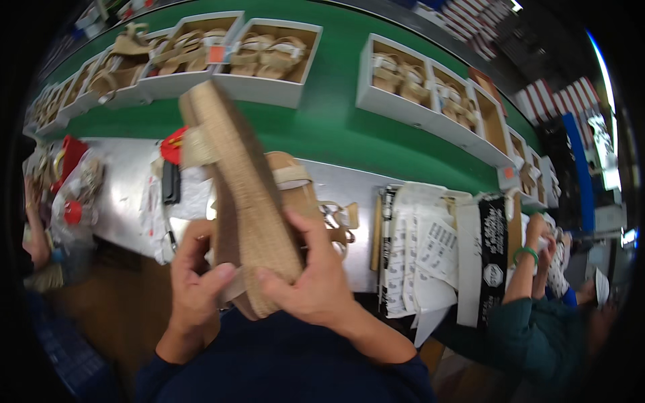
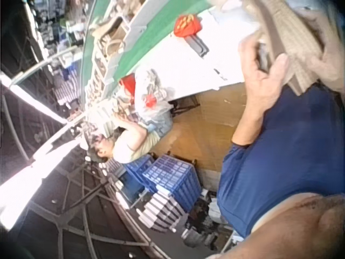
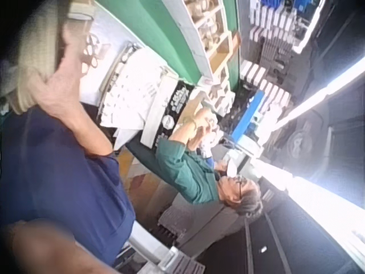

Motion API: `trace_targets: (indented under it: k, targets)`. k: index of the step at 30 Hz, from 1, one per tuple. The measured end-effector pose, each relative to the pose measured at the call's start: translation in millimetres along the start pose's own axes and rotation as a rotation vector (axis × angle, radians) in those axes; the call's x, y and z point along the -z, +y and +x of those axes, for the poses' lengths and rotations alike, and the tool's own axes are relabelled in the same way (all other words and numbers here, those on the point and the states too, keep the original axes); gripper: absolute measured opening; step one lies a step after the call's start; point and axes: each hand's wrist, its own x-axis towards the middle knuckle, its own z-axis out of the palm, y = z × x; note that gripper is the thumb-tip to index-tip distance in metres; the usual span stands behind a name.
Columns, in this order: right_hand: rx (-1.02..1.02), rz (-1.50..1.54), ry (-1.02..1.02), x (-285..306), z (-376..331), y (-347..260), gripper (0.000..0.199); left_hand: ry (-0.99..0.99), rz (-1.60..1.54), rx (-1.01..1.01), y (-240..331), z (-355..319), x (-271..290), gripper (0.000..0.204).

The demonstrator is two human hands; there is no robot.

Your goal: The person picks up pairs of beige wedge sandals from boxes on a conveyor belt, turns them over to inspect the soles, and uses scissors to trim excess strap material from the heel area. The person then places the trimmed sandals back into boxes on the line.

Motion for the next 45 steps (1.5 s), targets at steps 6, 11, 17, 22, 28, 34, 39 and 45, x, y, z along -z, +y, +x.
trace_targets:
  k: [6,11,17,22,28,34,39,45]
  targets:
    - [-0.176,0.039,-0.201,8.2,-15.4,2.2,0.044,-0.149,-0.559,0.643,-57.6,-23.5,23.8,0.063]
    - [-0.162,-0.455,0.452,64.8,-21.1,85.3,0.018,-0.041,-0.816,0.737,-76.5,-38.1,24.8,0.051]
    - [-0.158,-0.365,0.336,56.4,-9.3,123.8,0.017,0.006,-0.74,0.73,-74.7,-31.7,11.8,0.055]
    - [-0.153,-0.431,0.23,59.5,1.4,93.7,0.016,-0.026,-0.661,0.8,-92.5,-22.9,21.2,0.063]
    - [0.122,-0.537,0.795,194.1,106.4,114.0,0.02,-0.052,-0.481,0.72,-104.7,-2.5,30.9,0.07]
    - [-0.311,-0.959,1.235,394.9,200.8,214.3,0.035,-0.162,-0.339,0.715,-123.2,26.6,22.5,0.075]
    - [-0.814,-1.248,1.215,495.9,230.2,284.5,0.042,-0.243,-0.087,0.632,-136.3,22.8,20.0,0.089]
    - [-0.528,-1.18,0.714,556.8,232.2,312.1,0.028,-0.268,0.023,0.617,-147.2,14.5,25.6,0.091]
